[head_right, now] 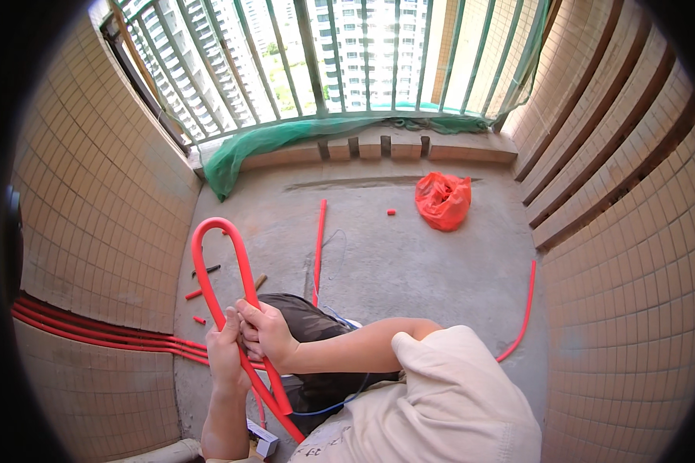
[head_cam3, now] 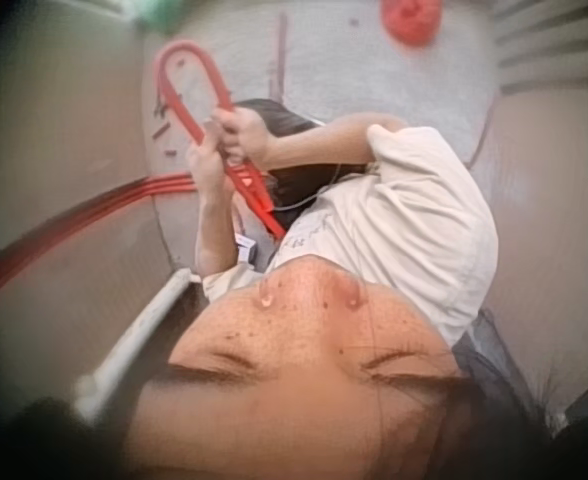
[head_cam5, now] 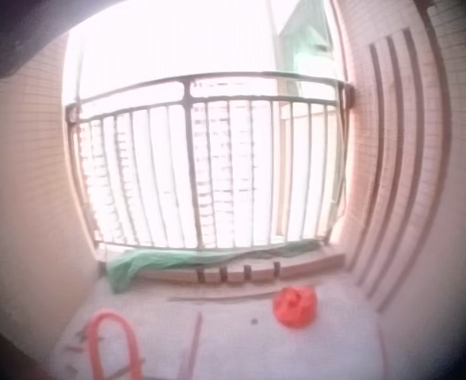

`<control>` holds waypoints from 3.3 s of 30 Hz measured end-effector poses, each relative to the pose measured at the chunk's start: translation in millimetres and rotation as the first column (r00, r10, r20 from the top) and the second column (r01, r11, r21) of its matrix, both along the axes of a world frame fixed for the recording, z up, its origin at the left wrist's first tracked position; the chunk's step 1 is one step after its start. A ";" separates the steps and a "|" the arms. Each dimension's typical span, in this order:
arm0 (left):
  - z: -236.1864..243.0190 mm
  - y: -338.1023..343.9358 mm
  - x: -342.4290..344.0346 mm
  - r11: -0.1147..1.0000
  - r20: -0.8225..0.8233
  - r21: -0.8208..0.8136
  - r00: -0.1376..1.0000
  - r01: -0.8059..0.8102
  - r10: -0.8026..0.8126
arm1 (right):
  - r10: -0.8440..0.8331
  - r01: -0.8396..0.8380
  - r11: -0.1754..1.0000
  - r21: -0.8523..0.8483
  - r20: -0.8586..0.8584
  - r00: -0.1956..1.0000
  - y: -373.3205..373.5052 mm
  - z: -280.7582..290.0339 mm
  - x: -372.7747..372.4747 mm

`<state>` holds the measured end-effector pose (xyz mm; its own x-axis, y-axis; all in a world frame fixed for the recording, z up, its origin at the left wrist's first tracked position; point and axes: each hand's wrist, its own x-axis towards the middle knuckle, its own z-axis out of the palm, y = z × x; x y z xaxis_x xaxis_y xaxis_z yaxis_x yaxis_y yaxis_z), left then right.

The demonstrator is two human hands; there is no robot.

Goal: The person uses a power drill to cut a red pipe on the floor. They then use a hammer to secure the red pipes to the floor with nails and green clips. Finally, they insert a metal rod into a red pipe and bend it into a U-shape.

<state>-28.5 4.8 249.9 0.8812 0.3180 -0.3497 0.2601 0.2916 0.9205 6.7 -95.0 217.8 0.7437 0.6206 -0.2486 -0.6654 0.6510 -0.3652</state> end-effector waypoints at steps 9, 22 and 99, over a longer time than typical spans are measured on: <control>3.7 0.6 -2.5 0.999 -0.008 -0.044 1.000 0.010 -0.010 | 0.016 -0.016 1.000 0.012 0.022 1.000 -1.4 -3.7 -0.2; 18.6 -1.6 -0.6 0.994 0.013 -0.047 0.995 0.098 -0.097 | 0.064 -0.064 0.998 -0.005 0.078 0.995 -10.7 -7.9 7.6; -206.0 27.7 111.0 0.185 -0.266 0.963 0.817 0.197 0.512 | 0.910 -0.268 0.410 -0.872 0.370 0.187 -270.5 -314.2 286.5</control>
<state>82.4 32.5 43.9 0.5934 0.8031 0.0544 0.7686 -0.5854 0.2578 293.2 -365.5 -96.3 0.2076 0.9153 -0.3452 0.0464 -0.3617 -0.9311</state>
